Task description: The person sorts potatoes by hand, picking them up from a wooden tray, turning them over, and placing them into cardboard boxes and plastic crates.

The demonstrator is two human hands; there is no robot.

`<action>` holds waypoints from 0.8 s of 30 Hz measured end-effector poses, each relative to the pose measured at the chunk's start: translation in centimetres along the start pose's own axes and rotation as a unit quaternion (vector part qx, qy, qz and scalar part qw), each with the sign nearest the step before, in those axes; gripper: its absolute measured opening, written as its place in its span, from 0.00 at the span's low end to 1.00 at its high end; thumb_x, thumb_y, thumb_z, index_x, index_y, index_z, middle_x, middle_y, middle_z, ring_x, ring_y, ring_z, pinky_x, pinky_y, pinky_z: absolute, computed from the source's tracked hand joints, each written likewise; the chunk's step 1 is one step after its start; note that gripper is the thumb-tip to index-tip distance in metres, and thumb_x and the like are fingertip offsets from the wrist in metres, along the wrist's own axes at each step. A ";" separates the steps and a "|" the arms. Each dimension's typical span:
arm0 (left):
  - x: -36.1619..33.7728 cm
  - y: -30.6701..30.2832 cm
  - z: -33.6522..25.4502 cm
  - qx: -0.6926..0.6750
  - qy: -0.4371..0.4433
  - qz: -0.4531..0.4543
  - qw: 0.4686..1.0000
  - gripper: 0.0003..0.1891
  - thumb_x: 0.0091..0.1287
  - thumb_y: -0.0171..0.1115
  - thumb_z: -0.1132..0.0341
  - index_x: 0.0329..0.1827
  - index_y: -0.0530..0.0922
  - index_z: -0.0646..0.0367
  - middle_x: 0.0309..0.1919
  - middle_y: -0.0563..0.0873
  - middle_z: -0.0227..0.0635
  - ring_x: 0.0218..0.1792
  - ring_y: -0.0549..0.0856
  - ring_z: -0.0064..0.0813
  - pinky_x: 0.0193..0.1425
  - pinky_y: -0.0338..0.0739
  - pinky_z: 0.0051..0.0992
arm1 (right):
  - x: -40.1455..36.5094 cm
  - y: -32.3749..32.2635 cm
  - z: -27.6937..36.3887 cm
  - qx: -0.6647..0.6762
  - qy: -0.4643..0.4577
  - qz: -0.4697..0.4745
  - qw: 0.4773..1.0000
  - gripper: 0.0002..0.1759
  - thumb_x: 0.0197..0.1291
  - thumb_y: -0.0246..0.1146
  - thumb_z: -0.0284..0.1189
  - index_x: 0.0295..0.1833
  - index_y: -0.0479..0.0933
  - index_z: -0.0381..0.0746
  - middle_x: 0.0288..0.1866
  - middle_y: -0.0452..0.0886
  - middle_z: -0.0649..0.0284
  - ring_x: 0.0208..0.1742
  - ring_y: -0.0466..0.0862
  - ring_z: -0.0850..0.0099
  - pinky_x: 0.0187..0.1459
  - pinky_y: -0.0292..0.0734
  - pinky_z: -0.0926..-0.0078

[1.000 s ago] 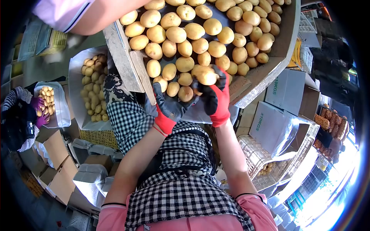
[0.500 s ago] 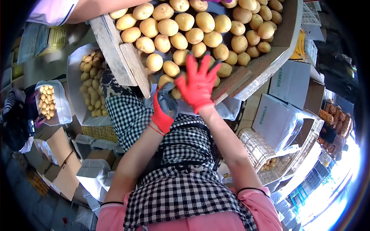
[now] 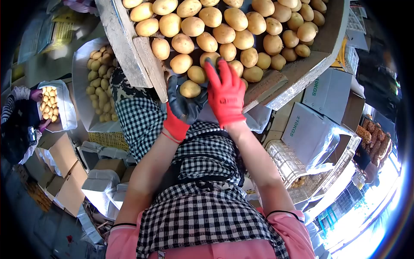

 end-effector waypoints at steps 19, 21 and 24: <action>1.6 1.6 0.3 -0.105 0.023 -0.029 0.994 0.38 0.61 0.59 0.32 0.65 0.72 0.50 0.51 0.81 0.36 0.45 0.82 0.36 0.49 0.82 0.36 | -0.2 -1.4 -1.9 0.754 0.205 0.172 0.599 0.44 0.54 0.69 0.13 0.76 0.61 0.40 0.68 0.74 0.60 0.65 0.77 0.70 0.63 0.76 0.69; 0.8 4.5 0.9 -0.141 -0.106 0.194 0.965 0.28 0.71 0.53 0.41 0.63 0.71 0.54 0.51 0.79 0.37 0.34 0.84 0.25 0.39 0.82 0.32 | -1.1 0.1 -2.9 0.829 0.227 0.188 0.476 0.42 0.53 0.69 0.13 0.75 0.63 0.37 0.65 0.77 0.58 0.62 0.79 0.68 0.61 0.77 0.68; 0.6 5.5 0.9 -0.118 -0.103 0.211 0.965 0.31 0.71 0.53 0.42 0.67 0.68 0.58 0.51 0.78 0.38 0.38 0.84 0.29 0.34 0.81 0.31 | -0.9 -1.0 -2.5 0.889 0.219 0.190 0.355 0.40 0.53 0.69 0.13 0.73 0.65 0.33 0.62 0.79 0.55 0.58 0.82 0.64 0.57 0.80 0.67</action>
Point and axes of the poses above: each hand's wrist, its own x-axis towards the middle knuckle, its own y-axis out of the palm, z = x × y, the point moved 4 cm from there along x, towards the middle knuckle
